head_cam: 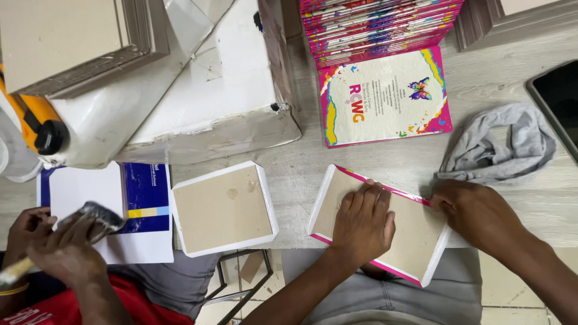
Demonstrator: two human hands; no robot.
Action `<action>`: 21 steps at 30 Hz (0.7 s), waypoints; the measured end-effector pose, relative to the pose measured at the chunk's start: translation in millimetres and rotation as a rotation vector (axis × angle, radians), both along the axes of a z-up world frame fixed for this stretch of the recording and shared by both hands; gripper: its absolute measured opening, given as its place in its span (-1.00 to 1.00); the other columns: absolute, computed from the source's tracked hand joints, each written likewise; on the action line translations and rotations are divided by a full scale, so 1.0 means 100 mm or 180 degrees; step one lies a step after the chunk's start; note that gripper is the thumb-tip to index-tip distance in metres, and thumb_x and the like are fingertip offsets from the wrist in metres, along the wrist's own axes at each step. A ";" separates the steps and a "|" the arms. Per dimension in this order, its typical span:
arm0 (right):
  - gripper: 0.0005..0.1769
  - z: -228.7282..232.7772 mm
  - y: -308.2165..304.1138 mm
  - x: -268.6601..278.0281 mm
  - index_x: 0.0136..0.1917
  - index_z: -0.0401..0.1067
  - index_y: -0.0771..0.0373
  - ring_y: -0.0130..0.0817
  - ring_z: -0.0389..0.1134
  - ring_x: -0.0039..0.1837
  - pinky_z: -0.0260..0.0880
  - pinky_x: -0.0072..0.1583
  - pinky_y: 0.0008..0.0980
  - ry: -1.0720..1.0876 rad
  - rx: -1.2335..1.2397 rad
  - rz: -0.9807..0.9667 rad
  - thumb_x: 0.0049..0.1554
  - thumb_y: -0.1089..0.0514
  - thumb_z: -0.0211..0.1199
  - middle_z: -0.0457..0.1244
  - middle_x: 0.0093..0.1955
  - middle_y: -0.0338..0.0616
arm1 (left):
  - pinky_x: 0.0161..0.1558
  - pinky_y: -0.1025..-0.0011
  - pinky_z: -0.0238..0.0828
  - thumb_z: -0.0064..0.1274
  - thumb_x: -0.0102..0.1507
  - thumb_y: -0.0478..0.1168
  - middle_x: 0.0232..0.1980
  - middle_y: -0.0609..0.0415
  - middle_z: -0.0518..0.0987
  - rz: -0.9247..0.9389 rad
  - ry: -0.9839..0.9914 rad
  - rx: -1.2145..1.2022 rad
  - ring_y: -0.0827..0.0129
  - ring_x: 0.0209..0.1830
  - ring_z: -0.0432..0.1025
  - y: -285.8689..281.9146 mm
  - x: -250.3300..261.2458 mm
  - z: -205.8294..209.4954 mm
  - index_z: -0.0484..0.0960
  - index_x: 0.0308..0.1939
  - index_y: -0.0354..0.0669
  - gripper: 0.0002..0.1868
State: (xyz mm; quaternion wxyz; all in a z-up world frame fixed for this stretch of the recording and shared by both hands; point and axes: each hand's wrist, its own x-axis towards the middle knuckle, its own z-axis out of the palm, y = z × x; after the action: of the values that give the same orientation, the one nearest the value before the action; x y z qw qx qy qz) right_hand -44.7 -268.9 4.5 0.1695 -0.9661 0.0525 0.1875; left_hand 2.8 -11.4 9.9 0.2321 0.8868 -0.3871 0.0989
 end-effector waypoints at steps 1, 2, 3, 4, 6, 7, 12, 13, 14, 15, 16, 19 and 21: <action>-0.78 0.08 0.02 0.03 -0.18 0.62 -0.20 -0.33 0.49 -0.01 0.39 0.00 -0.28 -0.0015 0.0005 -0.0013 0.13 0.17 0.24 0.49 -0.11 -0.52 | 0.26 0.04 0.35 0.12 0.31 -0.15 0.27 -0.20 0.59 -0.0013 -0.0015 0.0005 -0.06 0.41 0.45 0.00 0.02 0.00 0.60 0.23 -0.34 -0.54; -0.80 0.15 0.05 0.04 -0.24 0.55 -0.13 -0.27 0.46 -0.05 0.35 -0.01 -0.25 0.0180 -0.0082 -0.0031 0.14 0.16 0.20 0.48 -0.15 -0.45 | 0.25 0.06 0.35 0.10 0.33 -0.13 0.24 -0.18 0.59 0.0007 -0.0023 0.0033 -0.04 0.38 0.46 0.00 0.01 0.00 0.60 0.26 -0.30 -0.53; -0.78 0.22 0.07 0.05 -0.31 0.48 -0.06 -0.22 0.44 -0.09 0.32 -0.03 -0.21 0.0374 -0.0169 -0.0051 0.15 0.15 0.15 0.46 -0.19 -0.39 | 0.24 0.08 0.35 0.07 0.34 -0.11 0.22 -0.15 0.58 0.0027 -0.0031 0.0061 -0.03 0.35 0.47 0.01 0.00 -0.01 0.59 0.29 -0.25 -0.53; -0.78 0.20 0.02 0.02 -0.31 0.48 -0.06 -0.22 0.44 -0.09 0.32 -0.03 -0.21 0.0348 -0.0178 -0.0041 0.15 0.15 0.15 0.46 -0.19 -0.39 | 0.24 0.08 0.35 0.07 0.34 -0.11 0.22 -0.15 0.58 0.0038 -0.0057 0.0052 -0.03 0.35 0.47 0.02 0.00 0.00 0.59 0.29 -0.25 -0.53; -0.78 0.17 -0.09 -0.09 -0.24 0.57 -0.24 -0.41 0.49 0.04 0.42 0.06 -0.35 0.0868 -0.0415 -0.0155 0.13 0.07 0.15 0.51 -0.10 -0.63 | 0.17 0.08 0.36 0.09 0.37 -0.05 0.11 -0.11 0.56 0.0021 -0.0005 0.0210 -0.02 0.22 0.45 0.05 -0.01 0.04 0.46 0.54 -0.22 -0.33; -0.78 0.16 -0.17 -0.11 -0.24 0.57 -0.24 -0.41 0.49 0.04 0.42 0.06 -0.35 0.0852 -0.0430 -0.0165 0.13 0.07 0.15 0.51 -0.10 -0.63 | 0.17 0.08 0.36 0.09 0.37 -0.05 0.11 -0.11 0.56 0.0015 -0.0021 0.0194 -0.02 0.22 0.45 0.05 0.00 0.03 0.46 0.54 -0.22 -0.33; -0.78 0.48 -0.28 -0.09 -0.23 0.63 -0.12 -0.42 0.44 -0.11 0.33 0.03 -0.42 0.0696 -0.0171 -0.0723 0.13 0.14 0.19 0.52 -0.20 -0.50 | 0.40 -0.08 0.26 0.04 0.37 -0.07 0.41 -0.32 0.48 0.0026 0.0250 0.0059 -0.23 0.55 0.27 0.06 -0.02 0.09 0.50 0.45 -0.26 -0.40; -0.78 0.42 -0.20 -0.01 -0.23 0.63 -0.12 -0.42 0.44 -0.11 0.33 0.03 -0.42 0.0683 -0.0189 -0.0706 0.13 0.14 0.19 0.52 -0.20 -0.50 | 0.40 -0.08 0.26 0.04 0.37 -0.07 0.41 -0.32 0.48 0.0045 0.0241 0.0041 -0.23 0.55 0.27 0.05 0.00 0.10 0.50 0.45 -0.26 -0.40; -0.82 0.34 -0.11 0.06 -0.19 0.66 -0.02 -0.45 0.46 -0.09 0.33 0.04 -0.43 -0.0028 0.0447 -0.0859 0.15 0.21 0.29 0.53 -0.15 -0.44 | 0.48 -0.07 0.20 0.03 0.35 -0.08 0.48 -0.36 0.44 -0.0006 0.0232 0.0047 -0.24 0.58 0.27 0.05 0.00 0.11 0.52 0.41 -0.30 -0.42; -0.86 0.27 -0.03 0.13 -0.15 0.71 0.08 -0.45 0.47 -0.07 0.33 0.04 -0.42 -0.0752 0.1093 -0.1036 0.18 0.28 0.39 0.54 -0.11 -0.36 | 0.57 -0.06 0.14 0.03 0.34 -0.10 0.56 -0.41 0.39 -0.0057 0.0224 0.0052 -0.24 0.61 0.26 0.05 0.01 0.12 0.54 0.38 -0.33 -0.43; -0.86 0.14 0.19 0.26 -0.15 0.71 0.08 -0.45 0.47 -0.07 0.33 0.04 -0.42 -0.0769 0.1096 -0.1038 0.18 0.28 0.39 0.54 -0.11 -0.36 | 0.57 -0.06 0.14 0.03 0.34 -0.10 0.56 -0.41 0.39 -0.0061 0.0208 0.0053 -0.24 0.61 0.26 0.03 0.01 0.08 0.54 0.38 -0.33 -0.43; -0.88 -0.12 0.69 0.53 -0.02 0.69 0.09 0.02 0.55 0.06 0.57 0.08 -0.06 -0.1145 0.1653 -0.1109 0.15 0.25 0.45 0.50 -0.12 -0.03 | 0.43 -0.08 0.25 -0.01 0.37 -0.06 0.32 -0.42 0.50 -0.0013 -0.0064 -0.0119 -0.28 0.49 0.37 0.01 0.00 -0.04 0.61 0.22 -0.41 -0.51; -0.88 -0.17 0.81 0.55 0.04 0.66 -0.07 -0.09 0.54 0.04 0.59 0.08 -0.14 -0.1140 0.0621 -0.0412 0.24 0.13 0.37 0.45 -0.11 -0.25 | 0.41 -0.06 0.29 0.02 0.31 -0.03 0.34 -0.40 0.50 0.0073 -0.0044 -0.0302 -0.26 0.46 0.41 0.01 0.01 -0.10 0.55 0.19 -0.43 -0.47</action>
State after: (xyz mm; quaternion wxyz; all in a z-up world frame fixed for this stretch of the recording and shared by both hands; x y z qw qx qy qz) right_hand 10.5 -187.7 -12.0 0.2805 -0.9576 0.0651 0.0057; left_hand 3.7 -10.5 -0.3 0.2700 0.8786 -0.3733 0.1259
